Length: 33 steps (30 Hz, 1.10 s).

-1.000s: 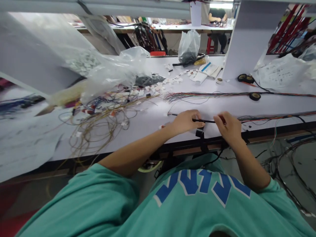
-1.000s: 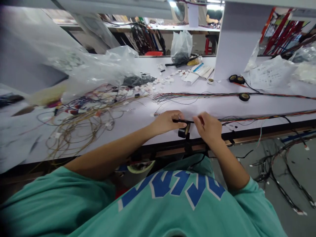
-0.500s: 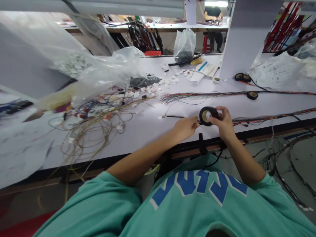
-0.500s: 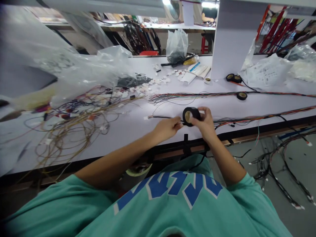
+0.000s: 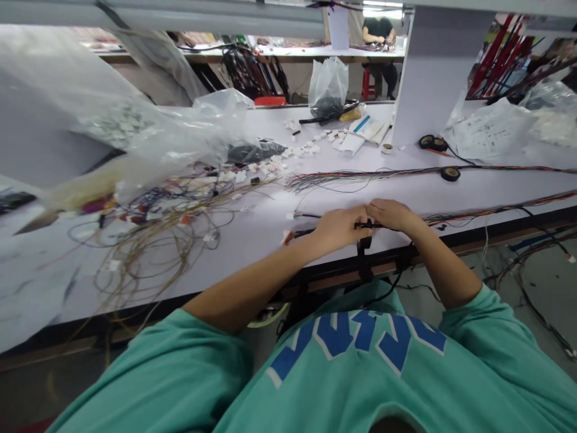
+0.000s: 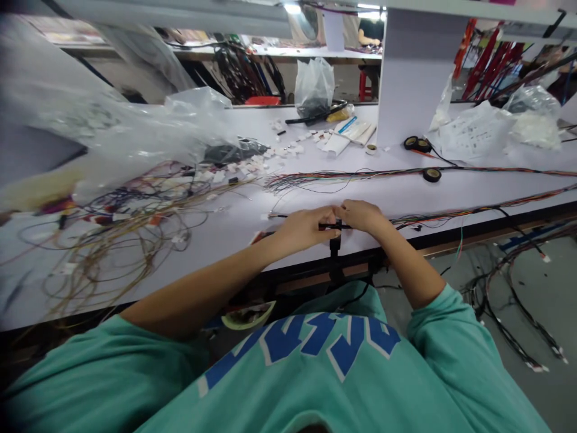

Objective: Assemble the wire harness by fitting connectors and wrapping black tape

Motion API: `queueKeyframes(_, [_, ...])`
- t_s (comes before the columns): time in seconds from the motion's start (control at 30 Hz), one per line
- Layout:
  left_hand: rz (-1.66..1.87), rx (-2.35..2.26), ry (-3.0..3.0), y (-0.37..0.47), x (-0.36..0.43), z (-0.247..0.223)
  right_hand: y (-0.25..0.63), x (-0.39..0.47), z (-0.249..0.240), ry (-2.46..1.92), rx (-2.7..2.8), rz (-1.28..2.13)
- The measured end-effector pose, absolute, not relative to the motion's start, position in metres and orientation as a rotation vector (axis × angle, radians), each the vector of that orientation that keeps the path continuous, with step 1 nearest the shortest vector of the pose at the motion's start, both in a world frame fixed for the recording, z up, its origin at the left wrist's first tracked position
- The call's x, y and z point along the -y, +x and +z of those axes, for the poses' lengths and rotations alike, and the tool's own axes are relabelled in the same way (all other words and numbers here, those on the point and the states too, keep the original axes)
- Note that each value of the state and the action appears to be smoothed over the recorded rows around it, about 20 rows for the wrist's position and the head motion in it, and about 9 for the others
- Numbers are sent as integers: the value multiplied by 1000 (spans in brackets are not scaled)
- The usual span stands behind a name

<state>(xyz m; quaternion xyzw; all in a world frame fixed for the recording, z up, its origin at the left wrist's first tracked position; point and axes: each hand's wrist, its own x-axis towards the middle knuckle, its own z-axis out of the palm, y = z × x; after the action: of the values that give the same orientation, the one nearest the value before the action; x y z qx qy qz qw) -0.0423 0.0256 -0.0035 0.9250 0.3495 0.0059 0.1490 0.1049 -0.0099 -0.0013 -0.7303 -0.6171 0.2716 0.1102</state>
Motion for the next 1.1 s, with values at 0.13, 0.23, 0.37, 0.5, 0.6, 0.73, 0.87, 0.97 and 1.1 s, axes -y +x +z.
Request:
queueKeyframes(0.13, [-53, -977, 2899, -42, -9, -15, 105, -10, -16, -1794, 1529, 1303])
queueKeyframes(0.23, [-117, -1037, 2879, -44, -4, -29, 110, -4, -27, -1689, 1049, 1206])
queueKeyframes(0.37, [-35, -1174, 2664, -41, -12, -30, 112, 30, -38, -1434, 896, 849])
queueKeyframes(0.5, [-79, -1023, 2612, -34, -29, -17, 96, 81, -65, -1479, 1145, 368])
queueKeyframes(0.6, [-114, -822, 2600, -31, -38, -8, 88, 106, -73, -1618, 1436, 353])
queueKeyframes(0.73, [-53, -736, 2490, -30, -39, 1, 100, 97, -42, -1842, 1524, 314])
queueKeyframes(0.87, [-22, -917, 2693, -28, -27, 3, 113, 46, -2, -2203, 1567, 367])
queueKeyframes(0.97, [-96, -942, 2899, -28, -13, -5, 113, 9, 4, -2213, 1755, 746])
queueKeyframes(1.1, [-144, -1000, 2938, -31, 0, -22, 110, -7, -8, -1961, 1501, 1082])
